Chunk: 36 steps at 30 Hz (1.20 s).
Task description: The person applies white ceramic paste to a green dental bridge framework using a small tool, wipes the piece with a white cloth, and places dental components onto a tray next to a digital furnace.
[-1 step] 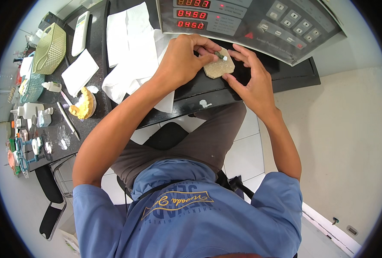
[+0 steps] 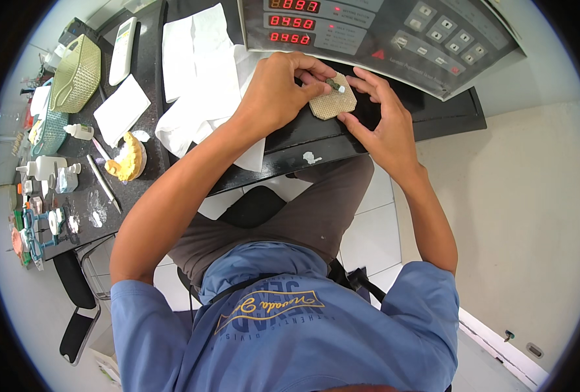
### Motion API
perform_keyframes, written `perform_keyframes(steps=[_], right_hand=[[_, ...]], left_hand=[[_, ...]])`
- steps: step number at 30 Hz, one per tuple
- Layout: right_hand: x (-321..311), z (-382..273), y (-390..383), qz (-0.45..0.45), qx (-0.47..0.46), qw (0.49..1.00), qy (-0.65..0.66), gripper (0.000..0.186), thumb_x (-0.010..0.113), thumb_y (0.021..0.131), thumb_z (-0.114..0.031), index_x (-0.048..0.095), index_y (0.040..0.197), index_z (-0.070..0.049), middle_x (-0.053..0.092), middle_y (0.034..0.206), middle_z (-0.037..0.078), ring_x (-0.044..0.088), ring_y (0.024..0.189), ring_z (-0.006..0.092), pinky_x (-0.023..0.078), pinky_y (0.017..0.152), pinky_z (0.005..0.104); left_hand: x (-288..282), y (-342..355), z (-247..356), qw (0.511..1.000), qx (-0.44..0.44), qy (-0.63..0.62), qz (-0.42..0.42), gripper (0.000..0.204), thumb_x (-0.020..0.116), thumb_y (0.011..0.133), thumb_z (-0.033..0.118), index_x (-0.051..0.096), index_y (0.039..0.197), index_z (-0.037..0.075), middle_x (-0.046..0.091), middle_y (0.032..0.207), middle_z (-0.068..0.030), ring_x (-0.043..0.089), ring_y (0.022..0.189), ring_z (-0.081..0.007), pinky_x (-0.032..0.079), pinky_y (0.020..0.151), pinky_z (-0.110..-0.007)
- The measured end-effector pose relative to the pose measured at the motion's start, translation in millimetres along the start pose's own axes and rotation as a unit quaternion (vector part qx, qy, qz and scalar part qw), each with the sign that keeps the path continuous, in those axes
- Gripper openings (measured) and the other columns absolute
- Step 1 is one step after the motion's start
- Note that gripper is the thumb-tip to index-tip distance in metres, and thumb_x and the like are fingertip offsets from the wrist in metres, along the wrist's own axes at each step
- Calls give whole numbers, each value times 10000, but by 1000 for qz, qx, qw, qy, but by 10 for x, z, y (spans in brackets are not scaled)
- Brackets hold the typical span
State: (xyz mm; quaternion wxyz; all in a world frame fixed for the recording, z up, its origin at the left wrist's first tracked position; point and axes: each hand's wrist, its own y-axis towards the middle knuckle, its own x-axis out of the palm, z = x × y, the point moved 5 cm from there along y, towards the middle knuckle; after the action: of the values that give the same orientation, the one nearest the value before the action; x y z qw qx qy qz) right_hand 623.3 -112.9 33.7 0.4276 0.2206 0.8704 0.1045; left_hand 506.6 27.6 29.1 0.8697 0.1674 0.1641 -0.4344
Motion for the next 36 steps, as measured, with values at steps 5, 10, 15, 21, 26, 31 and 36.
perform_keyframes(steps=[5,10,15,21,26,31,36], right_hand=[[3,-2,3,-1,-4,1000,1,666,784,788,-174,471,1365,-63,661,1216,112,595,1139,308,464,979,400],[-2,1,-4,-4,-2,1000,1,683,790,776,-161,467,1370,-58,656,1223,115,596,1140,295,463,980,396],[-10,-12,-6,-5,4,1000,-1,712,804,758,-177,464,1370,-47,654,1225,118,597,1138,291,463,981,393],[-7,-76,-215,30,-3,998,49,613,806,771,-187,539,1297,-20,657,1175,142,624,1064,265,494,931,382],[-622,-355,-75,175,-77,980,51,149,683,883,-36,687,1026,4,690,941,133,640,699,166,511,593,269],[-1358,-976,330,181,-113,974,-82,103,634,931,-64,710,944,5,673,766,74,608,647,121,459,535,254],[-1660,-1501,1289,181,-186,953,-154,110,677,897,-141,724,964,-67,673,790,59,605,647,154,469,581,265]], left_hand=[[-11,6,14,1000,4,-5,2,217,738,818,43,728,1023,-28,730,880,-132,694,801,-170,534,740,-300],[0,6,2,1000,11,-8,7,256,719,826,37,721,1078,-6,727,912,-78,638,818,-112,520,762,-281],[11,11,-2,1000,18,-6,1,261,695,825,16,716,1084,-7,724,944,-80,642,818,-124,522,776,-288],[-49,-251,41,999,22,-2,30,251,674,831,-4,712,1079,-7,716,939,-83,645,812,-137,527,777,-304],[-377,-289,502,994,2,-67,86,252,639,889,6,690,1136,16,695,981,-69,632,855,-108,538,690,-262],[-518,-896,582,985,14,-94,143,277,626,906,10,676,1178,26,684,994,-73,621,859,-97,529,645,-239],[-584,-1192,434,984,-1,-81,161,266,626,910,8,677,1171,15,681,970,-73,624,865,-103,522,640,-233]])
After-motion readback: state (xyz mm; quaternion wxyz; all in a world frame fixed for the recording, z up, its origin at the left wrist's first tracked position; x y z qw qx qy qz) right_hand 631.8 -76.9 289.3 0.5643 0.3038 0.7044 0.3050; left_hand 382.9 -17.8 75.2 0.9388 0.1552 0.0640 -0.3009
